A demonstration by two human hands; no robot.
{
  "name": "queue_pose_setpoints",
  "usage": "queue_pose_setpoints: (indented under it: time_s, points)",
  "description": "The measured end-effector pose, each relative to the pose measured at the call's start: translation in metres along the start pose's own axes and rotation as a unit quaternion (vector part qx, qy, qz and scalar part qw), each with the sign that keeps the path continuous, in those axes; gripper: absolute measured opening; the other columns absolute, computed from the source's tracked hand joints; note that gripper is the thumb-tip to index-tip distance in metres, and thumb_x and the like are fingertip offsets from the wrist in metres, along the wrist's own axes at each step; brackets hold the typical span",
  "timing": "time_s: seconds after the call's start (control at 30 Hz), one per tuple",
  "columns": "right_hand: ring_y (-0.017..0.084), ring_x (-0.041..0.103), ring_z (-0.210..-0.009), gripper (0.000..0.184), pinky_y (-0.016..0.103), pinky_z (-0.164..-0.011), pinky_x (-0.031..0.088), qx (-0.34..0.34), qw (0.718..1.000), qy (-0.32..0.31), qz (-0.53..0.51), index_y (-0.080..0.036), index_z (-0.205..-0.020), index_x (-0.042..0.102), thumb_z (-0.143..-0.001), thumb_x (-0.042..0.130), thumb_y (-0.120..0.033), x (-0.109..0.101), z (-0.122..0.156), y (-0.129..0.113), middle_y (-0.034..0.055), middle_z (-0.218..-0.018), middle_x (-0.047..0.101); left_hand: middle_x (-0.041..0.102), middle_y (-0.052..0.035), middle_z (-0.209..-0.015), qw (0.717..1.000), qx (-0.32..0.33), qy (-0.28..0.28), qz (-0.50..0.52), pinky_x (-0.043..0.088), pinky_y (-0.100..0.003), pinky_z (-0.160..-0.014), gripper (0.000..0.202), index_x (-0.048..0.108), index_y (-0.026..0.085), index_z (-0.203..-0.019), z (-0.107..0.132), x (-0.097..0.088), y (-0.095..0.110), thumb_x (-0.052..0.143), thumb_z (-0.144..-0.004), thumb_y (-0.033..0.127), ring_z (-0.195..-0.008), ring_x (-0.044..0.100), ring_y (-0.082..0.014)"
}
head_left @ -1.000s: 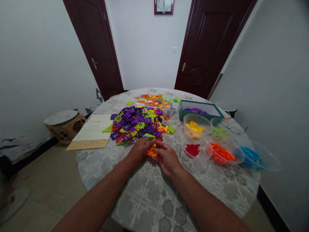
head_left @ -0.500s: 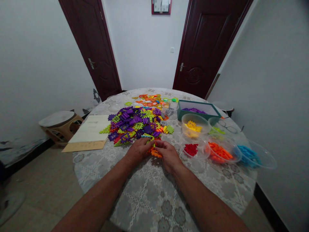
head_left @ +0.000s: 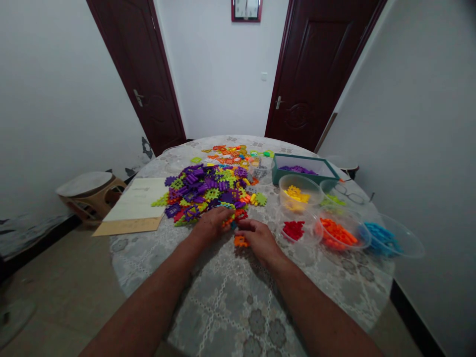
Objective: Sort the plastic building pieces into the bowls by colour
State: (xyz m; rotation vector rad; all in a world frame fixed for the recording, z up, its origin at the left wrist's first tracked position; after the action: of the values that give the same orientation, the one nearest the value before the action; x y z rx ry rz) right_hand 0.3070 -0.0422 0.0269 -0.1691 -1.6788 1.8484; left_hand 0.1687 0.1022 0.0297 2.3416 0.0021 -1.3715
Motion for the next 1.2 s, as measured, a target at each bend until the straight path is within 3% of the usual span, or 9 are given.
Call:
queue_pose_setpoints:
  time_s: [0.17, 0.37, 0.47, 0.57, 0.67, 0.83, 1.0, 1.2]
  points:
    - [0.02, 0.075, -0.087, 0.042, 0.028, -0.07, 0.059, 0.07, 0.994, -0.03, -0.084, -0.021, -0.095, 0.082, -0.057, 0.093, -0.01, 0.008, 0.004, -0.002, 0.005, -0.098, 0.079, 0.077, -0.0121, -0.12, 0.997, -0.034, 0.049, 0.044, 0.059, -0.047, -0.099, 0.04, 0.072, 0.022, -0.129, -0.001, -0.003, -0.008, 0.065, -0.09, 0.018, -0.11, 0.073, -0.0291]
    - [0.019, 0.078, -0.091, 0.052, 0.025, -0.071, 0.06, 0.123, 0.965, -0.077, -0.216, -0.019, -0.108, 0.077, -0.059, 0.088, -0.005, 0.016, 0.003, -0.004, 0.0095, -0.111, 0.08, 0.077, -0.0115, -0.121, 0.994, -0.049, 0.072, 0.061, 0.059, -0.044, -0.099, 0.04, 0.072, 0.021, -0.129, 0.006, -0.002, -0.006, 0.065, -0.09, 0.019, -0.111, 0.073, -0.0272]
    - [0.018, 0.077, -0.086, 0.048, 0.024, -0.071, 0.059, 0.096, 0.975, -0.077, -0.182, -0.019, -0.104, 0.079, -0.059, 0.087, -0.005, 0.022, 0.004, 0.0, 0.0073, -0.106, 0.081, 0.077, -0.0116, -0.122, 0.994, -0.049, 0.068, 0.07, 0.059, -0.045, -0.099, 0.039, 0.072, 0.021, -0.129, 0.008, -0.001, -0.006, 0.066, -0.091, 0.02, -0.112, 0.073, -0.0273]
    - [0.016, 0.075, -0.079, 0.044, 0.025, -0.069, 0.058, 0.058, 0.991, -0.022, -0.12, -0.02, -0.097, 0.081, -0.056, 0.088, -0.003, 0.019, 0.004, 0.002, 0.0049, -0.098, 0.081, 0.077, -0.0108, -0.122, 0.992, -0.067, 0.083, 0.069, 0.058, -0.046, -0.101, 0.038, 0.072, 0.022, -0.129, 0.008, -0.001, -0.009, 0.065, -0.091, 0.021, -0.112, 0.073, -0.0274]
    - [0.018, 0.076, -0.078, 0.042, 0.027, -0.068, 0.058, 0.067, 0.991, 0.011, -0.115, -0.021, -0.096, 0.081, -0.058, 0.087, -0.005, 0.01, 0.004, 0.001, 0.0045, -0.096, 0.08, 0.077, -0.0097, -0.122, 0.99, -0.074, 0.099, 0.07, 0.058, -0.045, -0.102, 0.039, 0.072, 0.023, -0.129, 0.008, -0.001, -0.011, 0.063, -0.091, 0.02, -0.113, 0.073, -0.0266]
    - [0.02, 0.078, -0.085, 0.041, 0.028, -0.072, 0.06, 0.096, 0.979, -0.024, -0.178, -0.019, -0.101, 0.079, -0.062, 0.084, -0.006, 0.008, 0.004, -0.004, 0.0071, -0.097, 0.08, 0.077, -0.0108, -0.124, 0.989, -0.072, 0.103, 0.072, 0.058, -0.044, -0.102, 0.038, 0.071, 0.022, -0.13, 0.008, -0.003, -0.009, 0.06, -0.093, 0.018, -0.115, 0.073, -0.0269]
    - [0.018, 0.077, -0.084, 0.041, 0.022, -0.063, 0.057, 0.115, 0.968, -0.027, -0.221, -0.02, -0.105, 0.077, -0.068, 0.083, -0.006, 0.01, 0.004, -0.008, 0.008, -0.102, 0.082, 0.077, -0.0114, -0.124, 0.989, -0.063, 0.111, 0.071, 0.057, -0.045, -0.103, 0.036, 0.07, 0.02, -0.13, 0.008, -0.002, -0.006, 0.061, -0.095, 0.021, -0.116, 0.072, -0.0273]
    - [0.016, 0.077, -0.08, 0.047, 0.022, -0.065, 0.058, 0.116, 0.964, -0.062, -0.23, -0.02, -0.11, 0.077, -0.065, 0.082, -0.008, 0.028, 0.004, 0.001, 0.0064, -0.11, 0.082, 0.076, -0.0112, -0.122, 0.989, -0.065, 0.097, 0.089, 0.057, -0.044, -0.101, 0.035, 0.07, 0.021, -0.13, 0.012, -0.002, -0.006, 0.063, -0.095, 0.023, -0.113, 0.072, -0.0264]
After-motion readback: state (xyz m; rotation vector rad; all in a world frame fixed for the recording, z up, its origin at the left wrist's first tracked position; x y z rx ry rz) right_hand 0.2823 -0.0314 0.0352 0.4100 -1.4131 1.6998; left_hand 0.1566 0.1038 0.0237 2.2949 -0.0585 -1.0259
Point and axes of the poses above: each hand's wrist, its own z-axis away from the middle knuckle, its own x-axis out of the palm, y = z × x, the point moved 1 cm from there along -z, towards the middle knuckle
